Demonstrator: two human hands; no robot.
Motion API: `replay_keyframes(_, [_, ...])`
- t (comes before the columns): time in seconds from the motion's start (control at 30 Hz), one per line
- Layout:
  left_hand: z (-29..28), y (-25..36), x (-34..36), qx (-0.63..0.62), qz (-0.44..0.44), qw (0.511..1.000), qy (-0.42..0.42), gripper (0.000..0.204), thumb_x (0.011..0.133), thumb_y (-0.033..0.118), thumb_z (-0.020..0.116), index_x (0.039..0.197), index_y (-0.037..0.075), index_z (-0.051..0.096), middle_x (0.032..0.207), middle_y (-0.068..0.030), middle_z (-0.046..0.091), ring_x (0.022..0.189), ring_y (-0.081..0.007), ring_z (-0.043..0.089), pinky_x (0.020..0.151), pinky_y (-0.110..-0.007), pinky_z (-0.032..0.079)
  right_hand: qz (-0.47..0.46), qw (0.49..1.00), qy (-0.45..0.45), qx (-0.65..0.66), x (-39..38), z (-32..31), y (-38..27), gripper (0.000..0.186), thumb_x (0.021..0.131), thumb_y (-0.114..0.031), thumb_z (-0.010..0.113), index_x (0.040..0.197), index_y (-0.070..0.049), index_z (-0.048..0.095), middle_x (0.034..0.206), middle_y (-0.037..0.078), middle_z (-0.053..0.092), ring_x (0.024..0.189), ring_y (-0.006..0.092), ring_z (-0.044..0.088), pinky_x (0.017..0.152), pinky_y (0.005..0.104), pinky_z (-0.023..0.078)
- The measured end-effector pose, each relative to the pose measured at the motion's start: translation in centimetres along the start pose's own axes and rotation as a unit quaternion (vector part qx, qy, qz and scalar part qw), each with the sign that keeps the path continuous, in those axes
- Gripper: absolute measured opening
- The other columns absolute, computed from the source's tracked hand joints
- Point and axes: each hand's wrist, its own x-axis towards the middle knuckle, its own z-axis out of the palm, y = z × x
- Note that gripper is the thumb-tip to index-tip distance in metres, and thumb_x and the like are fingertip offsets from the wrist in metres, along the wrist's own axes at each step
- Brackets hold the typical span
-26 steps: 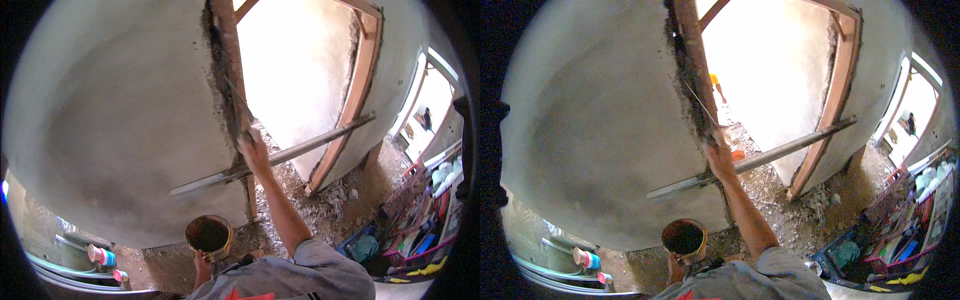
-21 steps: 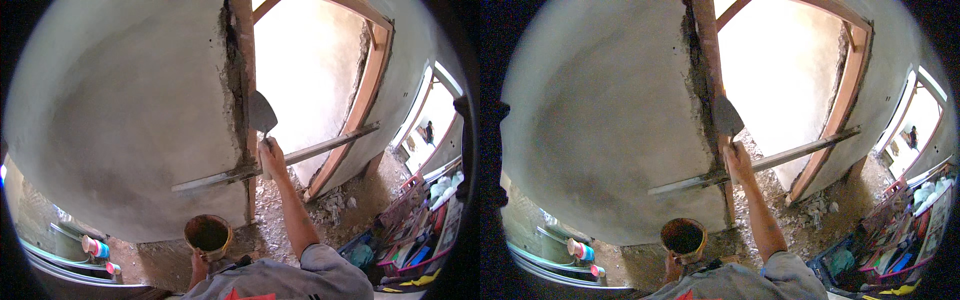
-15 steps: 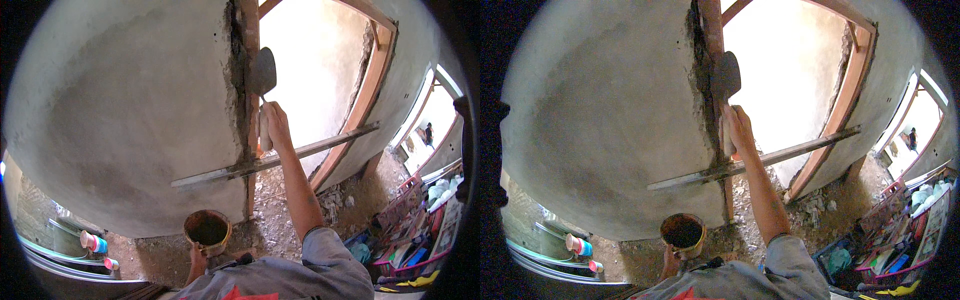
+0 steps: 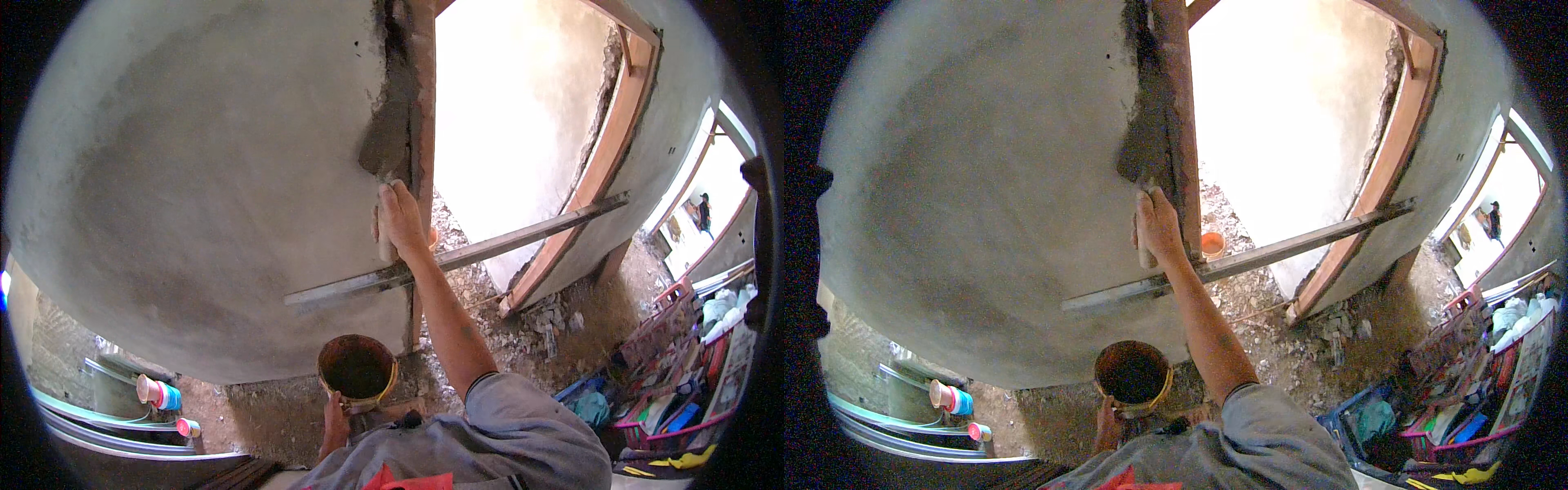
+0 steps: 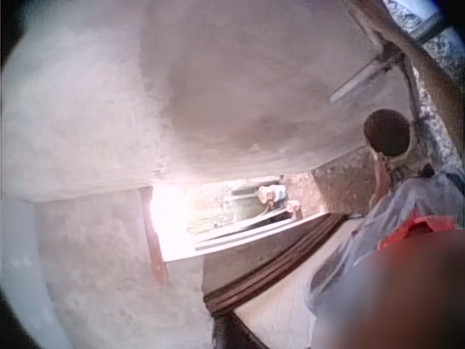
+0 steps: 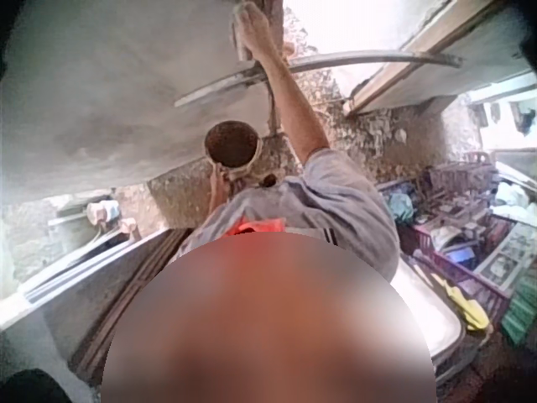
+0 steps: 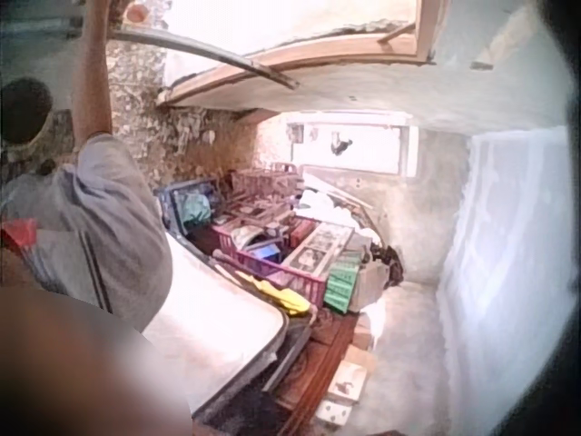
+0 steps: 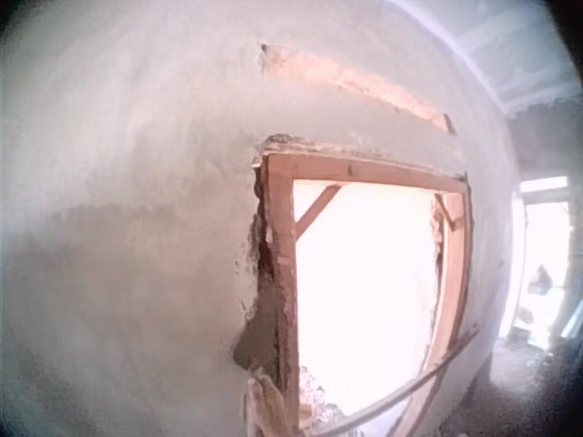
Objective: The person scoops plaster from a bucket with a trowel and applies it to a wall, smoothing the surface. Another person in a yellow shirt is visible in the background also applying plaster to a different section of the wall.
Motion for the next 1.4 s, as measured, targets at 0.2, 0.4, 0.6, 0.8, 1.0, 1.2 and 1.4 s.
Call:
replay_keyframes(0.2, [1.2, 0.9, -0.1, 0.009, -0.012, 1.000, -0.004, 0.023, 0.093, 0.032, 0.064, 0.085, 0.011, 0.059, 0.078, -0.0041, 0.056, 0.071, -0.0185, 0.055, 0.059, -0.036, 0.046, -0.056, 0.978, 0.010, -0.198, -5.1, -0.9, 1.9, 0.027, 0.103, -0.032, 0.049, 0.103, -0.005, 0.050, 0.062, 0.007, 0.053, 0.048, 0.0178, 0.055, 0.046, 0.0358, 0.044])
replay_keyframes(0.4, [2.3, 1.6, -1.5, 0.052, -0.032, 0.997, 0.039, 0.024, 0.095, 0.033, 0.062, 0.086, 0.012, 0.059, 0.077, -0.0017, 0.056, 0.067, -0.0174, 0.054, 0.058, -0.035, 0.045, -0.149, 0.985, 0.055, -0.072, 0.5, 0.6, -3.5, 0.030, 0.105, -0.033, 0.046, 0.095, -0.005, 0.050, 0.064, 0.002, 0.051, 0.047, 0.0112, 0.051, 0.042, 0.0302, 0.041])
replay_keyframes(0.6, [1.7, 2.2, -4.1, 0.105, 0.047, 0.993, -0.035, 0.035, 0.099, 0.039, 0.054, 0.078, 0.012, 0.058, 0.076, -0.0015, 0.058, 0.067, -0.0175, 0.053, 0.066, -0.036, 0.044, -0.243, 0.907, -0.034, -0.343, -2.7, 0.9, 4.0, 0.029, 0.100, -0.031, 0.056, 0.101, -0.002, 0.052, 0.075, 0.011, 0.055, 0.056, 0.0204, 0.057, 0.046, 0.0348, 0.044])
replay_keyframes(0.8, [-0.6, 0.4, -4.9, 0.315, 0.140, 0.937, -0.064, 0.035, 0.098, 0.039, 0.050, 0.080, 0.010, 0.055, 0.078, -0.0042, 0.057, 0.065, -0.0169, 0.047, 0.063, -0.032, 0.035, 0.289, 0.735, -0.343, -0.508, -28.5, -8.7, 13.6, 0.044, 0.091, -0.046, 0.060, 0.103, -0.005, 0.066, 0.090, 0.022, 0.069, 0.088, 0.0430, 0.068, 0.078, 0.0533, 0.053])
replay_keyframes(1.0, [-1.9, -2.4, -6.2, 0.169, 0.013, 0.985, -0.043, 0.032, 0.096, 0.033, 0.052, 0.084, 0.004, 0.055, 0.082, -0.0097, 0.058, 0.071, -0.0239, 0.054, 0.062, -0.036, 0.040, 0.212, 0.714, -0.331, -0.580, -33.2, -6.3, 20.3, 0.034, 0.089, -0.034, 0.059, 0.096, -0.001, 0.065, 0.088, 0.025, 0.068, 0.090, 0.0424, 0.068, 0.078, 0.0532, 0.055])
replay_keyframes(1.2, [-1.2, -2.5, -8.2, 0.124, 0.031, 0.991, -0.026, 0.026, 0.096, 0.031, 0.052, 0.081, 0.010, 0.052, 0.077, -0.0052, 0.055, 0.068, -0.0189, 0.051, 0.063, -0.033, 0.041, 0.198, 0.671, -0.513, -0.498, -35.7, -4.2, 20.9, 0.030, 0.090, -0.026, 0.059, 0.096, 0.003, 0.065, 0.101, 0.025, 0.068, 0.096, 0.0415, 0.067, 0.080, 0.0518, 0.056])
replay_keyframes(1.4, [0.5, -0.5, -11.7, 0.214, 0.044, 0.975, -0.033, 0.029, 0.097, 0.036, 0.052, 0.082, 0.011, 0.050, 0.077, -0.0001, 0.047, 0.071, -0.0137, 0.043, 0.066, -0.030, 0.036, 0.201, 0.710, -0.342, -0.582, -36.2, -7.3, 21.4, 0.028, 0.090, -0.022, 0.057, 0.101, 0.003, 0.060, 0.092, 0.025, 0.065, 0.089, 0.0415, 0.069, 0.073, 0.0506, 0.058])
